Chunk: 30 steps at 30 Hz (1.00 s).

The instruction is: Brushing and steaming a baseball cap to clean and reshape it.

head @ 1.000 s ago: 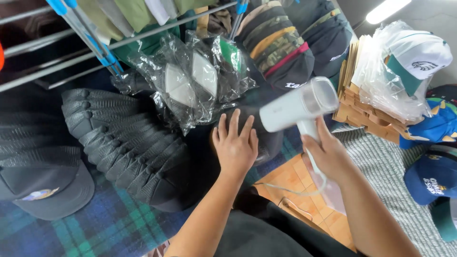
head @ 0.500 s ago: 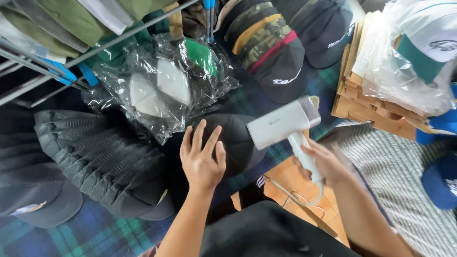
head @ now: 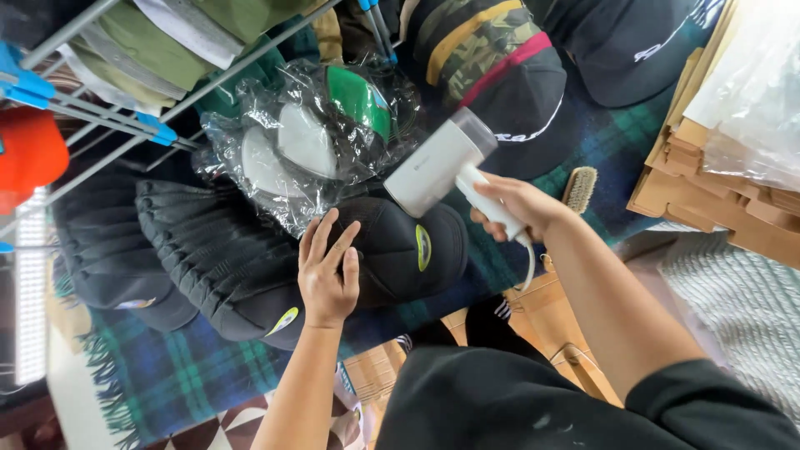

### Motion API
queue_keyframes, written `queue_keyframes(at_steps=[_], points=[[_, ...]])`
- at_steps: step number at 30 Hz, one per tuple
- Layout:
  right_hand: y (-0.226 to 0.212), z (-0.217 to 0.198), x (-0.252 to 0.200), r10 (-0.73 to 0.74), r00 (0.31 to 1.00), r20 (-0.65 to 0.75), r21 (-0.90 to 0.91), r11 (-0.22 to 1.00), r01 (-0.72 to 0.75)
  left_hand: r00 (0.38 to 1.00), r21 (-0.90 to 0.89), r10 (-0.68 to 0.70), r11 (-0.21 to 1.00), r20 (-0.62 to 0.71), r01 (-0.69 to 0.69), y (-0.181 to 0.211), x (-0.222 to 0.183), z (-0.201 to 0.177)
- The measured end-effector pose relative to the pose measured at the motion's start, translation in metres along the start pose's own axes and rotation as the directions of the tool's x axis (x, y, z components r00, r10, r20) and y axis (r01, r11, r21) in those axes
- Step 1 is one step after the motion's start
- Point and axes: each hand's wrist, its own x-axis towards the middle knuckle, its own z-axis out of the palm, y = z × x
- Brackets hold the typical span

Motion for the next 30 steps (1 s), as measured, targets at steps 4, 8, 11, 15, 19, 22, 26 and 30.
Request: queue_keyframes(at_steps=[4,8,11,15,19,22,26,30], points=[[-0.009,0.002,0.007,0.031,0.999,0.023,-0.012,0.999,-0.031,0.999,0.038,-0.025,0.999,0.044,0.024,-0.001,-0.004,-0.001],[0.004,0.004,-0.020,0.019,0.999,-0.029,-0.002,1.000,-0.019,0.998,0.055,-0.023,0.998,0.062,0.020,0.000,-0.005,-0.002],[0.034,0.000,-0.044,-0.020,0.998,-0.065,0.042,0.999,0.023,0.998,0.070,0.004,0.997,0.070,-0.009,0.001,-0.002,-0.001],[0.089,0.002,-0.065,-0.090,0.990,-0.108,0.186,0.976,0.109,0.994,0.083,0.077,0.993,0.073,-0.083,0.000,0.002,-0.002],[0.118,0.026,-0.088,-0.113,0.974,-0.198,0.252,0.954,0.162,0.993,0.100,0.101,0.989,0.063,-0.107,-0.003,0.000,0.000],[0.141,0.047,-0.097,-0.133,0.956,-0.263,0.264,0.943,0.203,0.992,0.081,0.111,0.990,0.056,-0.115,-0.001,0.000,-0.003],[0.184,0.075,-0.099,-0.176,0.896,-0.407,0.322,0.890,0.322,0.986,0.210,0.152,0.964,0.068,-0.163,0.004,0.006,-0.001],[0.255,0.104,-0.094,-0.193,0.847,-0.495,0.370,0.835,0.407,0.984,0.150,0.169,0.973,0.049,-0.175,-0.003,0.002,0.004]])
